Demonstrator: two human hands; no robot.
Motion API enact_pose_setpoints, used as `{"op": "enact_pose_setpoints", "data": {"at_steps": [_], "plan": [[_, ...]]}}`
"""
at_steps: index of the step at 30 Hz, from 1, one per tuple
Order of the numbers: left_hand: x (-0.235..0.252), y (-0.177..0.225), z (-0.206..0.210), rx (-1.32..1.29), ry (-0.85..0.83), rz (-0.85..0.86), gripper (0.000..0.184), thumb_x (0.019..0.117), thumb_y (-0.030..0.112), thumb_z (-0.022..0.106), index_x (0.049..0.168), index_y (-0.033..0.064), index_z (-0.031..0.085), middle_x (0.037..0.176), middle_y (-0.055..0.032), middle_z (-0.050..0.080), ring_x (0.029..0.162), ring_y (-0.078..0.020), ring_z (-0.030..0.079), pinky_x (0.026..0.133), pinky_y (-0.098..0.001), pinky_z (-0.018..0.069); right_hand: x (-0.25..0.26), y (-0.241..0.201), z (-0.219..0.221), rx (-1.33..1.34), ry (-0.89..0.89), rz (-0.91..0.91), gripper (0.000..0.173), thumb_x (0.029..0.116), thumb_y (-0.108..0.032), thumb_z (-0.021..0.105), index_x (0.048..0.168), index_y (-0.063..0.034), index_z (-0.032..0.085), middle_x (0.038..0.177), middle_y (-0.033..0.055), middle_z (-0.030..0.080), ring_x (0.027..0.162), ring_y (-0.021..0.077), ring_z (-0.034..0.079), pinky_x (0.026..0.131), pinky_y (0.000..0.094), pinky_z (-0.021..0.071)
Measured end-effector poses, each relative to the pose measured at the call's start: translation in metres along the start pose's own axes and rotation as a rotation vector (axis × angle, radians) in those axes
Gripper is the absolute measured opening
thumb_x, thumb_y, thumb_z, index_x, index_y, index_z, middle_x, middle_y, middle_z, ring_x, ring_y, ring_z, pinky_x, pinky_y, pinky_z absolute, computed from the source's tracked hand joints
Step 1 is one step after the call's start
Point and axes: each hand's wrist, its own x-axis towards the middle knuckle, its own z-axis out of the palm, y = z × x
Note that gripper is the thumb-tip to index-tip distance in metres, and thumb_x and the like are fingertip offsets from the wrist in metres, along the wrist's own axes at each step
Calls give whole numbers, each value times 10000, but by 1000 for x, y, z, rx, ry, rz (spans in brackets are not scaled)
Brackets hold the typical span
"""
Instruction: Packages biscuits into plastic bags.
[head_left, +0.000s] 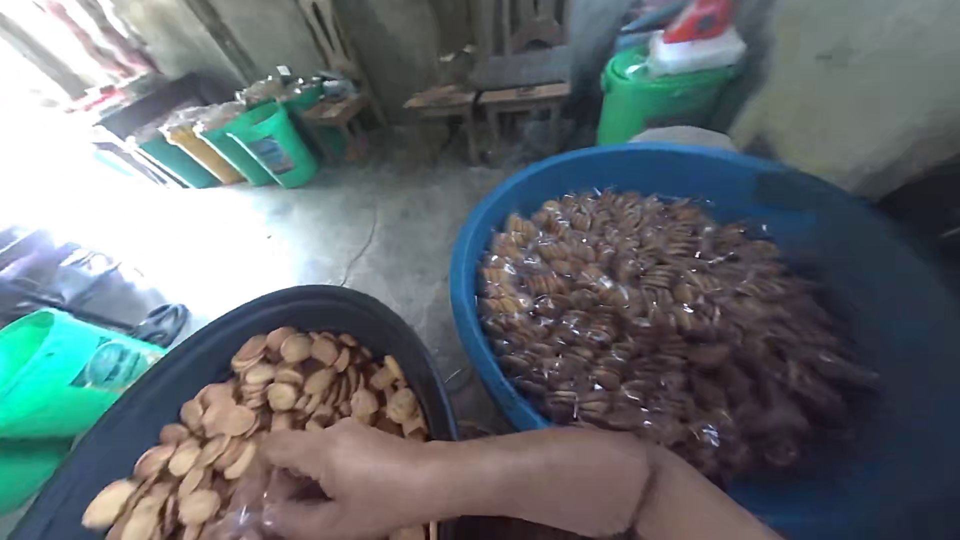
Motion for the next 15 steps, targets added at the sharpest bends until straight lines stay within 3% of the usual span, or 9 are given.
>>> {"op": "enact_pose_setpoints", "data": {"at_steps": [2, 3, 4, 6, 8, 10, 11, 13, 15], "plan": [[17, -6, 18, 39, 126, -38, 168, 1054, 90, 475, 1075, 215, 584, 1007, 115, 730, 950, -46, 708, 864, -261, 593, -9, 14, -1, -350, 236, -157, 256, 929, -19, 674, 1182, 23, 674, 930, 165, 729, 777, 276, 731, 661, 424, 609], [25, -10, 26, 28, 157, -60, 196, 1037, 46, 482, 1034, 202, 601, 961, 104, 734, 906, -46, 709, 833, -256, 593, -13, 25, -4, -523, 337, -290, 238, 915, -34, 699, 1150, -54, 729, 983, 154, 723, 832, 274, 719, 696, 404, 607], [33, -13, 35, -7, 191, -81, 245, 1014, 1, 500, 977, 190, 650, 918, 82, 755, 856, -55, 723, 787, -254, 604, -18, 32, -11, -616, 340, -373, 253, 918, -59, 700, 1159, -121, 748, 1106, 170, 706, 966, 312, 692, 805, 435, 577], [50, -19, 48, -41, 157, -141, 312, 1006, -41, 394, 920, 169, 609, 836, 78, 736, 781, -34, 710, 718, -217, 599, -32, 41, -30, -653, 189, -417, 250, 950, -158, 700, 1196, -144, 743, 1331, 187, 652, 1258, 383, 605, 1040, 534, 488], [66, -29, 44, -41, -54, -262, 283, 1040, 45, 280, 1015, 177, 528, 975, 71, 752, 915, -30, 711, 788, -210, 584, -47, 51, -48, -645, 37, -407, 309, 963, -239, 707, 1251, -127, 716, 1381, 172, 629, 1335, 370, 554, 1111, 522, 443], [75, -40, 49, -132, -214, -448, 251, 1106, 230, 312, 1210, 160, 529, 1127, 27, 759, 1012, -83, 723, 846, -265, 601, -60, 59, -72, -669, 46, -420, 242, 971, -114, 672, 1206, -128, 726, 1295, 149, 680, 1244, 327, 630, 1019, 466, 529], [76, -44, 55, -186, -243, -525, 295, 1104, 318, 363, 1317, 154, 484, 1136, 5, 743, 997, -135, 730, 830, -323, 622, -64, 62, -90, -650, 107, -368, 202, 970, -96, 670, 1160, -118, 735, 1240, 145, 701, 1189, 296, 663, 978, 432, 563], [74, -45, 58, -204, -306, -582, 408, 1097, 390, 390, 1430, 169, 311, 1337, -33, 640, 1105, -277, 711, 876, -483, 622, -68, 69, -145, -535, 297, -88, 211, 977, -83, 650, 1157, 0, 719, 1199, 179, 698, 1104, 233, 684, 955, 366, 567], [64, -46, 45, -101, -329, -521, 372, 1092, 347, 419, 1424, 181, 399, 1423, -14, 584, 1179, -274, 674, 927, -492, 600, -72, 104, -221, -633, 577, 120, 282, 946, -31, 662, 1212, 60, 680, 1307, 241, 634, 1112, 278, 680, 940, 387, 575]]}}
